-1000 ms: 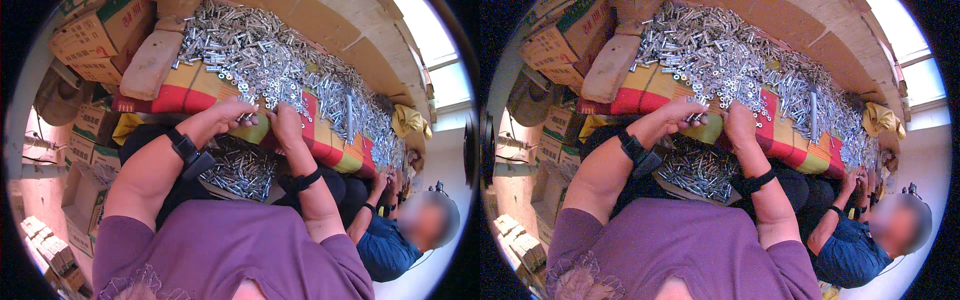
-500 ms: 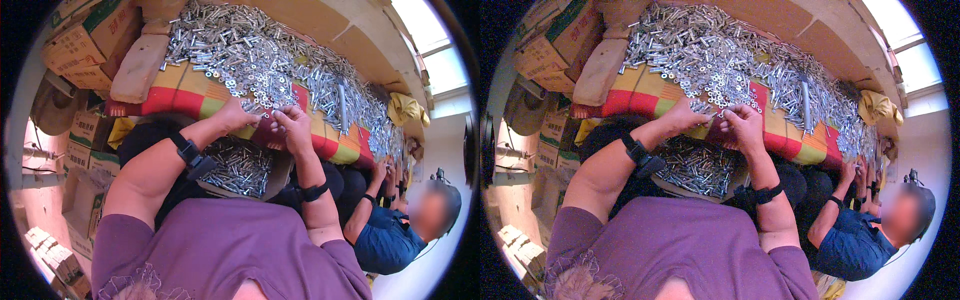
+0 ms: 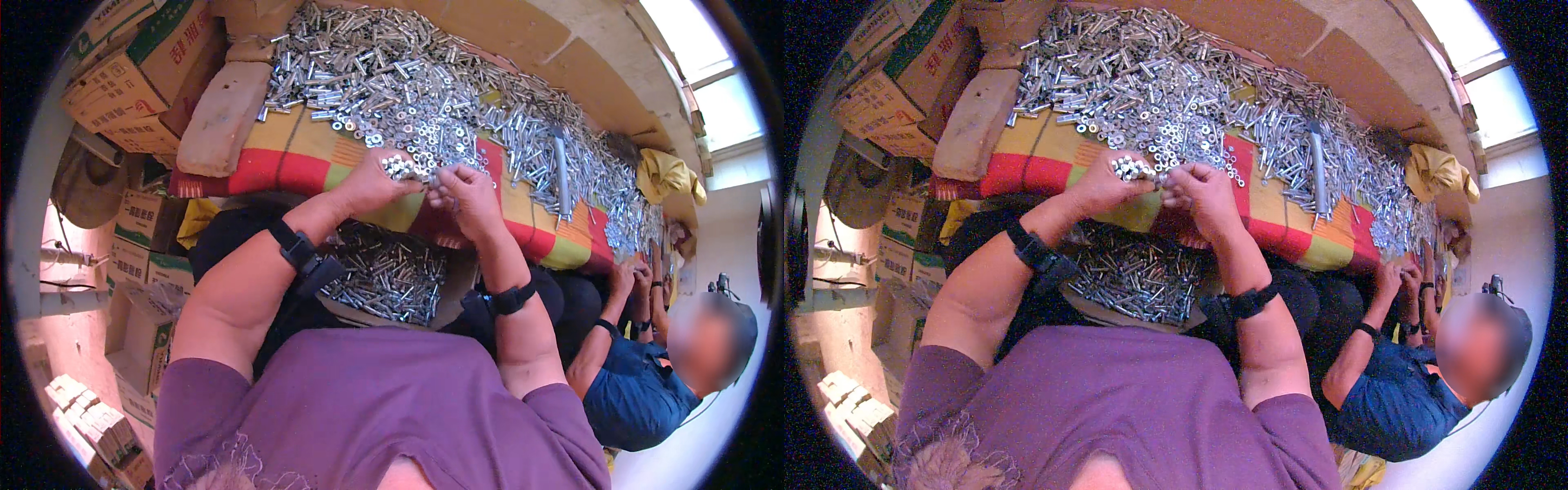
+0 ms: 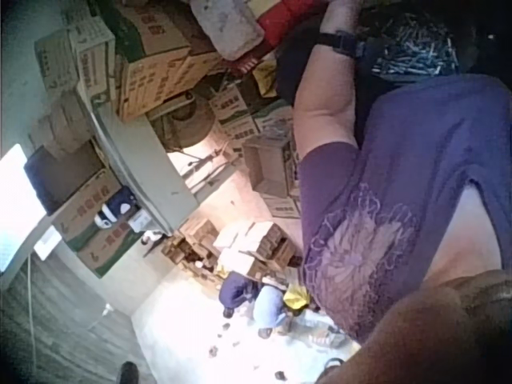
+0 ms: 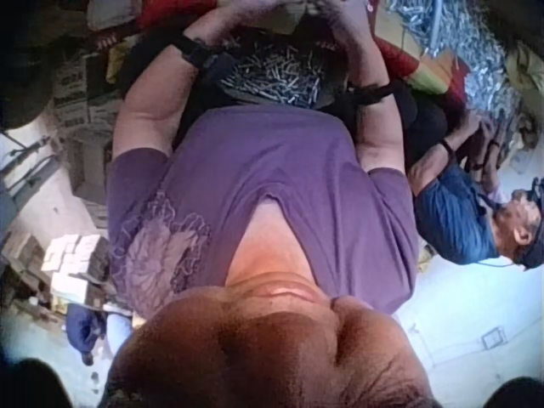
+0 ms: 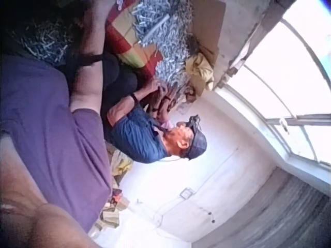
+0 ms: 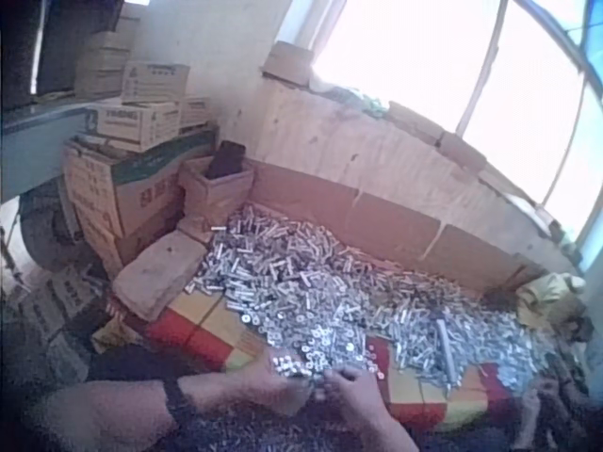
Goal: Assembling bolts with nuts and washers by hand.
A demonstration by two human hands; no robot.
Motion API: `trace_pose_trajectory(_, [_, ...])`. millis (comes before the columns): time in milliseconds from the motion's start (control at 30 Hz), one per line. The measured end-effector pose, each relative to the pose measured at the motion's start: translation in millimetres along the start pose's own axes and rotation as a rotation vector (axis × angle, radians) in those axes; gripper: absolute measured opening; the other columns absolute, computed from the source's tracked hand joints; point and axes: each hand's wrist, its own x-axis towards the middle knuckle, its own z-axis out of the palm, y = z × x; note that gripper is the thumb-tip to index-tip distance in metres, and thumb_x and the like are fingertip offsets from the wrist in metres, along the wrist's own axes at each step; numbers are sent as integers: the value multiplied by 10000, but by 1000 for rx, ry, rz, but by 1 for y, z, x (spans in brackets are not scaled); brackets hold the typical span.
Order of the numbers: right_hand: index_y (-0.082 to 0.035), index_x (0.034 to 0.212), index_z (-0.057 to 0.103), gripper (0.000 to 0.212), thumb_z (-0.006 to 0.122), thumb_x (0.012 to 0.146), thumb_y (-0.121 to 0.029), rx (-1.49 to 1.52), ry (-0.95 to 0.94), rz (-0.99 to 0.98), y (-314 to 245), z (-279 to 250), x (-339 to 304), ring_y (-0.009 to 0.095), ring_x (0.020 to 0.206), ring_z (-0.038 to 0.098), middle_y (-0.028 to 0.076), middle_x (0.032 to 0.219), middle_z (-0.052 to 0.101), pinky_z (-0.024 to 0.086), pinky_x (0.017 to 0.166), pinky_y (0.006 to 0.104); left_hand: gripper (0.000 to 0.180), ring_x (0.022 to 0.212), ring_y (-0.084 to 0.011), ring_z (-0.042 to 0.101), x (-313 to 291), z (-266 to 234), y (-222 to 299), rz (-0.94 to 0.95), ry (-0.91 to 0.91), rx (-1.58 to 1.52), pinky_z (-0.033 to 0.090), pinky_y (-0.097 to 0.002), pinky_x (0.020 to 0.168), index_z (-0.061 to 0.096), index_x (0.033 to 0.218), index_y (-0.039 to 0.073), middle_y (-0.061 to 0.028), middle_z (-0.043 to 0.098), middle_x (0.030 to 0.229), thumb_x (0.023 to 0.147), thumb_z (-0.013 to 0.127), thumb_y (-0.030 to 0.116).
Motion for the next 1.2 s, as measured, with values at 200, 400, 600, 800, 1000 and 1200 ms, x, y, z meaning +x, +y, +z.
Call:
trace_pose_trajectory(200, [-2, 804, 640, 154, 667, 726, -132, -1293, 217, -646, 11, -7, 38, 293, 753, 615, 174, 791, 621, 475, 691, 372, 238, 570, -76, 546, 21, -7, -6, -149, 109, 9, 459, -251, 520, 668, 876, 30, -8, 636, 728, 690, 754, 152])
trace_pose_trajectory(400, [2, 838, 619, 141, 647, 775, -122, -1192, 176, -548, 7, -11, 28, 309, 687, 625, 161, 782, 628, 515, 633, 379, 285, 563, -77, 555, 22, -4, -9, -100, 159, 26, 460, -248, 490, 666, 890, 36, -17, 647, 740, 656, 765, 164])
trace_pose_trajectory(600, [28, 917, 659, 118, 617, 830, -38, -83, 96, -193, -2, 0, 1, 127, 647, 621, 54, 789, 631, 541, 575, 245, 247, 525, -68, 543, 12, 3, 1, -153, 116, -92, 436, -226, 464, 657, 864, 37, -6, 632, 690, 656, 762, 117])
trace_pose_trajectory(800, [4, 919, 681, 125, 614, 814, -7, -498, 110, -655, 10, -5, 2, 122, 692, 613, 69, 803, 652, 519, 639, 242, 212, 475, -57, 488, 10, 7, -1, -240, -21, -229, 358, -203, 406, 645, 877, 93, -1, 640, 693, 692, 741, 124])
trace_pose_trajectory(1000, [9, 862, 674, 93, 631, 815, -59, -427, 153, -452, 14, -3, -2, 106, 692, 593, 58, 766, 636, 472, 615, 242, 191, 440, -66, 454, 10, 3, 2, -351, -101, -399, 307, -195, 381, 629, 878, 94, -3, 627, 671, 709, 709, 134])
trace_pose_trajectory(1200, [8, 709, 605, 218, 635, 834, -169, -500, 176, -404, 8, 4, 8, 79, 584, 523, 19, 623, 578, 418, 537, 242, 202, 501, -77, 533, 15, 7, 8, -235, 21, -218, 382, -213, 414, 642, 864, 68, -23, 634, 686, 675, 704, 34])
